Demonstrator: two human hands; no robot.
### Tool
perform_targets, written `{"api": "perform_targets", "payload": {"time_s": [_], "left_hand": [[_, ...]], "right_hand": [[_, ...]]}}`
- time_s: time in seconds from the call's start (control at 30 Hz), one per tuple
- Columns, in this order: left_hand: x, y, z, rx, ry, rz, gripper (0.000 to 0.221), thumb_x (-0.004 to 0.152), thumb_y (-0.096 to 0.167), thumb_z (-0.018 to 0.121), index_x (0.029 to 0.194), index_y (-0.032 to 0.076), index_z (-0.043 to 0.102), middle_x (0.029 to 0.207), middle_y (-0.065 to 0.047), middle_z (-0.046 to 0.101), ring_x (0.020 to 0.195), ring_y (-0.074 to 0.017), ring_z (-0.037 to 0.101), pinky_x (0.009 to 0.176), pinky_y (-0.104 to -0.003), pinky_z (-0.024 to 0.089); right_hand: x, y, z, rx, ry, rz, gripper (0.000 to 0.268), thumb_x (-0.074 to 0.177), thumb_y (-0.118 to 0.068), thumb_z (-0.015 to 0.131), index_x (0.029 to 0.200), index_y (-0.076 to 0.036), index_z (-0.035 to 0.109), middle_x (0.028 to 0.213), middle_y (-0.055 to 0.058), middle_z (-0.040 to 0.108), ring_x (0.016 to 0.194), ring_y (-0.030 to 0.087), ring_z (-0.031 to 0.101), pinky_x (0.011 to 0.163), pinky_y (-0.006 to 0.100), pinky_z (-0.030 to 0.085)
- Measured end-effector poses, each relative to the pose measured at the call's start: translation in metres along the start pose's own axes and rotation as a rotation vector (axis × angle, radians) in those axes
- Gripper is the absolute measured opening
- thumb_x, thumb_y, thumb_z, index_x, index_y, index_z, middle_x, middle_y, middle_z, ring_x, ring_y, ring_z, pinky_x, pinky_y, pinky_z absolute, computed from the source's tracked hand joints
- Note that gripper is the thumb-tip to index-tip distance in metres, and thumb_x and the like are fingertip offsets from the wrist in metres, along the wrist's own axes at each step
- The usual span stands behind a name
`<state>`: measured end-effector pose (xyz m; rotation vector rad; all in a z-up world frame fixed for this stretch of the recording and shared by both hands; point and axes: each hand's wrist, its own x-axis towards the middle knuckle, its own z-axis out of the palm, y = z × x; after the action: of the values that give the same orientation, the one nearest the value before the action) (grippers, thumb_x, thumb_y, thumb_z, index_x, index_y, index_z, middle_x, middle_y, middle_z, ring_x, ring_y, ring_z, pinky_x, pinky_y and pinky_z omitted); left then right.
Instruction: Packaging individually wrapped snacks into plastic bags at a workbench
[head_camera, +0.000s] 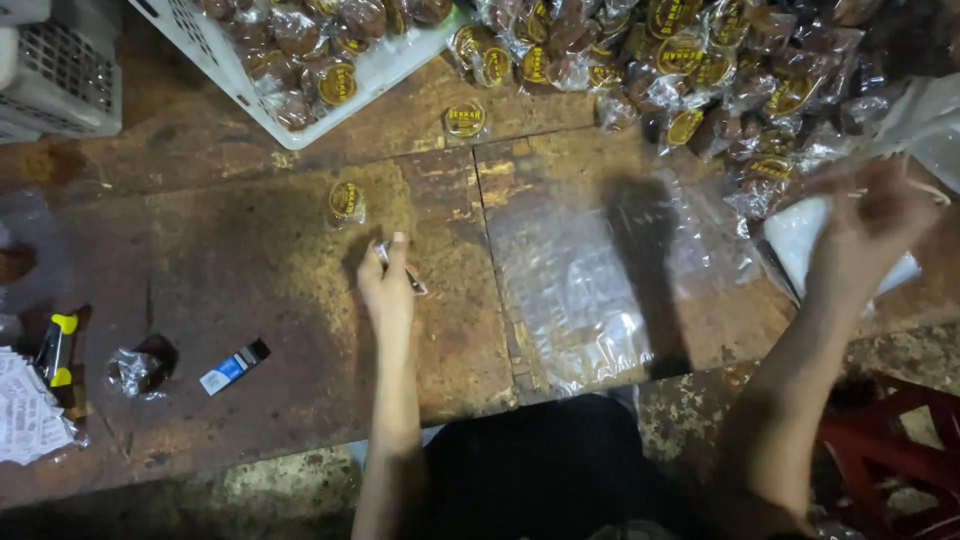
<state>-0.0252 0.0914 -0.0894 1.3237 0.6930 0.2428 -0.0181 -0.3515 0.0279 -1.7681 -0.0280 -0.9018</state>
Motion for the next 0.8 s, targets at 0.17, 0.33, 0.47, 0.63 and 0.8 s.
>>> {"api": "perform_targets", "payload": {"time_s": [0.17, 0.33, 0.47, 0.63, 0.8], "left_hand": [[-0.003, 0.051, -0.023, 0.839, -0.092, -0.045, 0.032, 0.106, 0.033, 0.059, 0.103, 0.002, 0.059, 0.073, -0.007, 0.067, 0.048, -0.0162, 0.059, 0.041, -0.03, 0.054], [0.019, 0.014, -0.062, 1.11, 0.078, 0.378, 0.04, 0.096, 0.032, 0.073, 0.102, -0.003, 0.056, 0.084, -0.029, 0.068, 0.075, -0.0521, 0.066, 0.067, -0.061, 0.051], [0.012, 0.012, -0.06, 1.151, 0.109, 0.575, 0.037, 0.092, 0.028, 0.084, 0.086, 0.004, 0.057, 0.087, -0.016, 0.065, 0.075, -0.0343, 0.066, 0.062, -0.055, 0.055], [0.013, 0.008, -0.057, 1.19, 0.113, 0.423, 0.038, 0.091, 0.036, 0.082, 0.094, 0.009, 0.056, 0.1, -0.017, 0.062, 0.095, -0.0445, 0.061, 0.08, -0.067, 0.043], [0.012, 0.003, -0.061, 1.189, 0.12, 0.483, 0.037, 0.089, 0.035, 0.083, 0.097, 0.009, 0.058, 0.097, -0.017, 0.062, 0.093, -0.0441, 0.061, 0.076, -0.063, 0.044]], "right_hand": [[-0.068, 0.05, -0.043, -1.104, -0.438, -0.025, 0.02, 0.094, -0.008, 0.076, 0.111, -0.005, 0.085, 0.087, 0.03, 0.071, 0.069, 0.048, 0.064, 0.074, 0.051, 0.051], [-0.093, 0.067, -0.069, -1.27, -0.345, 0.079, 0.042, 0.097, -0.016, 0.08, 0.127, 0.011, 0.071, 0.117, 0.036, 0.065, 0.106, 0.052, 0.058, 0.085, 0.061, 0.05], [-0.087, 0.086, -0.085, -1.305, -0.393, -0.031, 0.012, 0.112, -0.001, 0.068, 0.105, 0.001, 0.078, 0.098, 0.022, 0.075, 0.091, 0.036, 0.069, 0.07, 0.044, 0.054], [-0.088, 0.087, -0.088, -1.387, -0.35, -0.091, 0.033, 0.089, -0.002, 0.075, 0.121, -0.006, 0.083, 0.11, 0.015, 0.078, 0.086, 0.03, 0.072, 0.06, 0.039, 0.054], [-0.092, 0.103, -0.102, -1.522, -0.304, -0.145, 0.019, 0.098, -0.014, 0.072, 0.104, -0.023, 0.088, 0.092, 0.001, 0.075, 0.068, 0.025, 0.068, 0.047, 0.038, 0.048]]}}
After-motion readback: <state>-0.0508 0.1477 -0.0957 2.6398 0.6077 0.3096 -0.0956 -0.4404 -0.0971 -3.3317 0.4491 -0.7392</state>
